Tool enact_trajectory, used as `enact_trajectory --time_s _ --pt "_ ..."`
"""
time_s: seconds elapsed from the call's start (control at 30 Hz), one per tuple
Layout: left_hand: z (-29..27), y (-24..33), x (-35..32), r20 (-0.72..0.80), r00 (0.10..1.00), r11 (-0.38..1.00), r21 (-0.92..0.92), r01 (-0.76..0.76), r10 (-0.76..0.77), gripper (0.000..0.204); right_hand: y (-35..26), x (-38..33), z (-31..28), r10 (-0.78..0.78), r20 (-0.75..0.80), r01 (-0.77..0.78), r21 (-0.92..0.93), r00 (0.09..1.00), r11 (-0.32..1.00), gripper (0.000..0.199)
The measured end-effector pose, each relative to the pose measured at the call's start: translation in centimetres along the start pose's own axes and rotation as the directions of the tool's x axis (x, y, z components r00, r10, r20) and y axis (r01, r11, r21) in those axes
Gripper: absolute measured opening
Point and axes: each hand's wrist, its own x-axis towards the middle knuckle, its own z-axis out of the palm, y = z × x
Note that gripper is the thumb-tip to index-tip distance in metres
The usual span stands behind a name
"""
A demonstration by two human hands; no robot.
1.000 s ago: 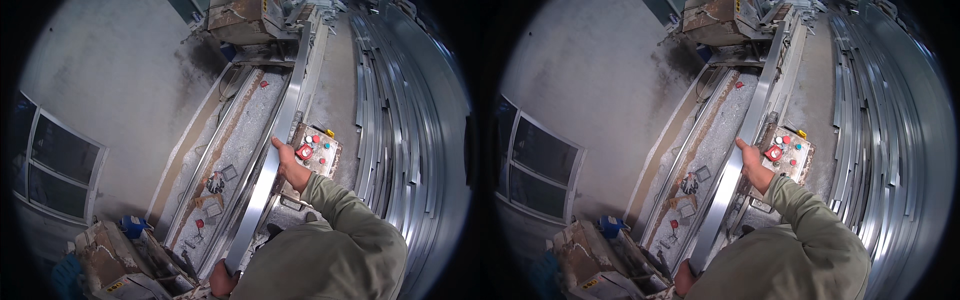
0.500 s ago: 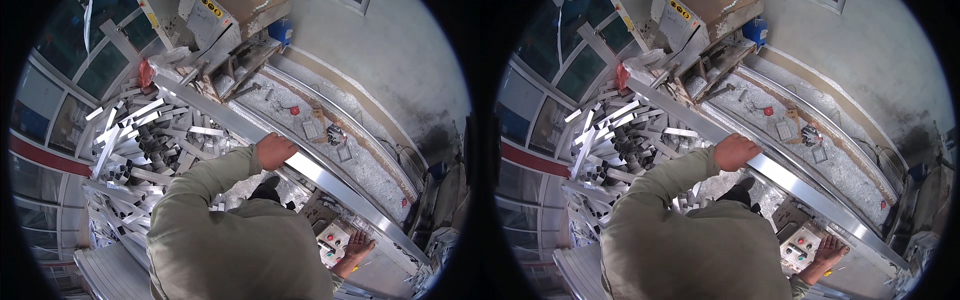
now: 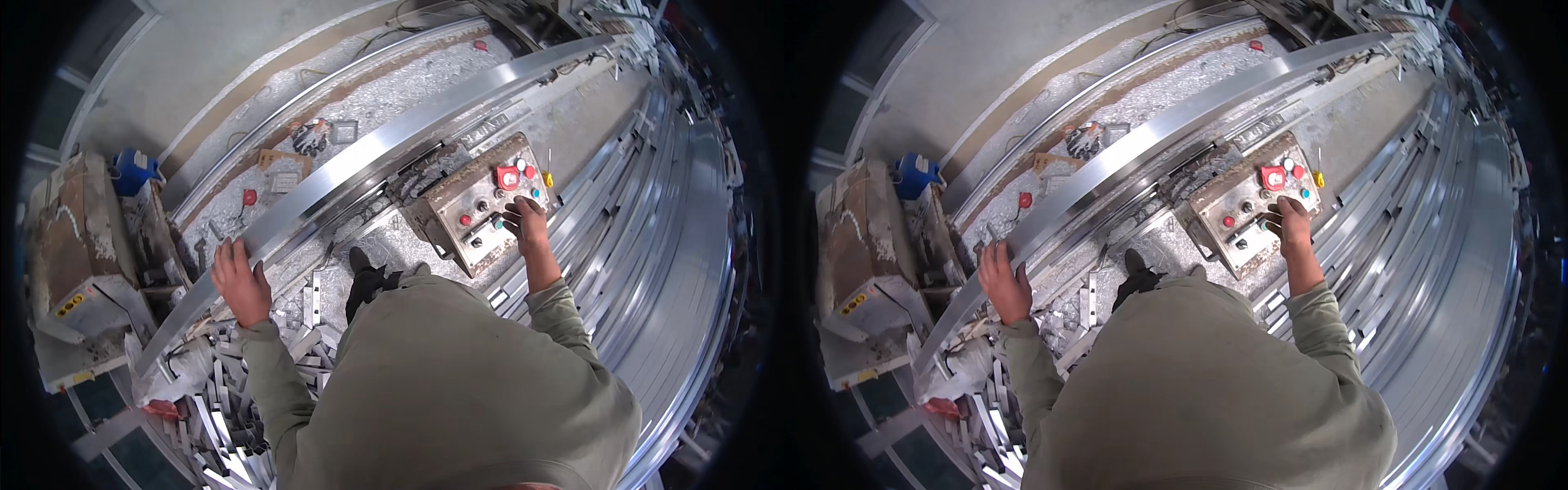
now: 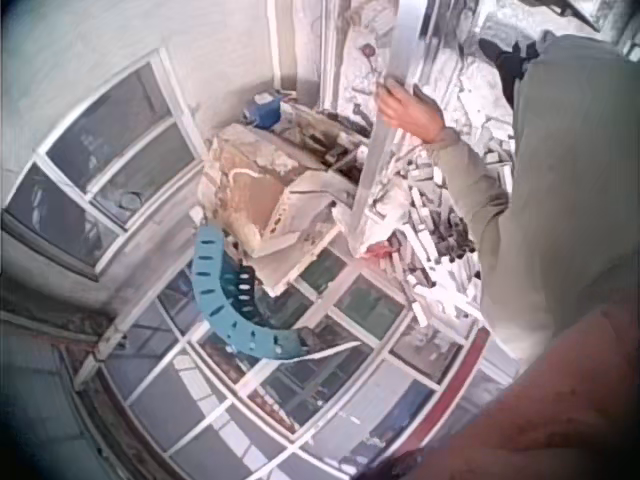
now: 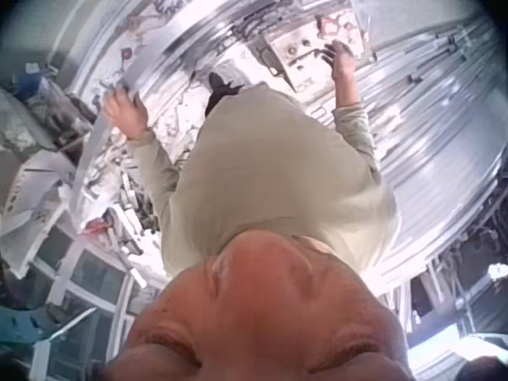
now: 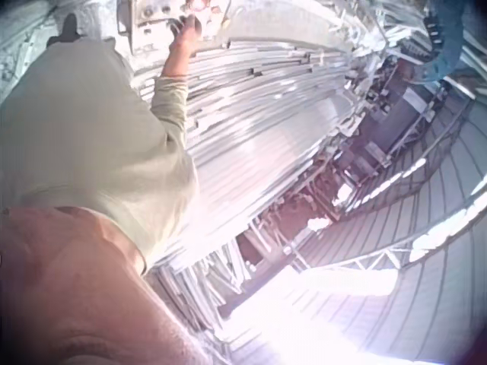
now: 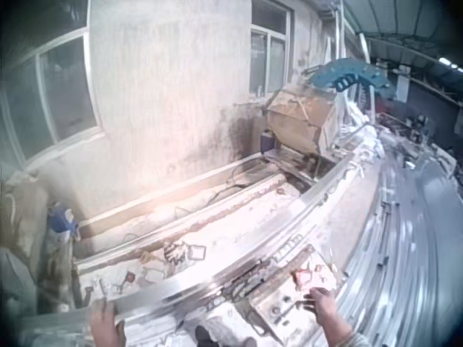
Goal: The person measures aluminum profiles with a tape measure, marks them, and cuts them using a miter saw. After each cut, the person removes the cut piece and places it aside, repeating the process for multiple profiles.
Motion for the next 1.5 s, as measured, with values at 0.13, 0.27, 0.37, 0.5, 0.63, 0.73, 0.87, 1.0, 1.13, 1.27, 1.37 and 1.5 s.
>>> enact_trajectory --time_s 0.13,0.27,0.37,0.5,0.63,0.73,0.87,1.0,1.13,1.27,1.37,1.5 --pt "0.4 4.1 -3.1 -0.074 0.993 0.963 -0.247 -0.106 0.09 0.059 2.3 2.5 -4.8 -0.382 -0.073 0.278 -0.566 0.921 0.776 0.041" --pt "0.9 8.3 -5.6 0.064 0.987 0.908 -0.404 -0.113 0.151 0.056 0.7 3.2 -2.4 -0.544 0.112 0.345 -0.872 0.832 0.348 0.067" --pt "0.9 10.2 -5.7 0.141 0.967 0.874 -0.471 -0.122 0.211 0.056 -0.1 6.7 -0.5 -0.553 0.267 0.399 -0.908 0.789 0.131 0.076" --pt "-0.5 11.3 -6.8 0.176 0.96 0.876 -0.469 -0.114 0.219 0.054 -3.2 7.8 2.9 -0.319 0.273 0.295 -0.955 0.908 0.021 0.061" --pt "-1.1 11.6 -8.1 0.15 0.971 0.886 -0.452 -0.1 0.186 0.051 -3.2 9.4 1.1 -0.443 0.386 0.432 -0.902 0.809 0.002 0.037" --pt "-2.0 12.9 -9.2 0.195 0.979 0.84 -0.54 0.054 0.062 0.051 -2.9 9.7 -0.4 -0.564 0.264 0.482 -0.83 0.782 0.28 0.04" --pt "-2.5 14.9 -10.3 0.322 0.944 0.644 -0.707 0.292 -0.074 0.049 -4.6 5.8 0.6 -0.003 0.246 -0.04 0.17 0.969 0.985 0.037" --pt "-4.6 19.0 -8.2 0.555 0.831 0.279 -0.793 0.542 -0.037 0.043 -5.7 -3.3 3.1 0.023 0.691 -0.259 0.24 0.723 0.936 0.043" --pt "-5.6 22.6 -5.9 0.685 0.717 0.083 -0.728 0.68 0.129 0.044 -2.2 -9.0 6.8 -0.098 0.907 0.477 -0.121 0.409 0.871 0.061" --pt "-3.2 23.5 -4.4 0.691 0.637 0.096 -0.7 0.708 0.34 0.04 -3.3 -14.9 8.6 -0.064 0.961 0.722 -0.158 0.27 0.673 0.08" --pt "-2.1 22.5 -3.5 0.714 0.583 0.156 -0.674 0.722 0.388 0.034 -2.6 -15.7 9.2 -0.054 0.955 0.695 -0.171 0.29 0.698 0.079" --pt "-3.1 20.0 -3.5 0.752 0.569 0.216 -0.648 0.73 0.333 0.024 -2.4 -16.6 11.3 0.052 0.953 0.691 -0.254 0.3 0.677 0.07"
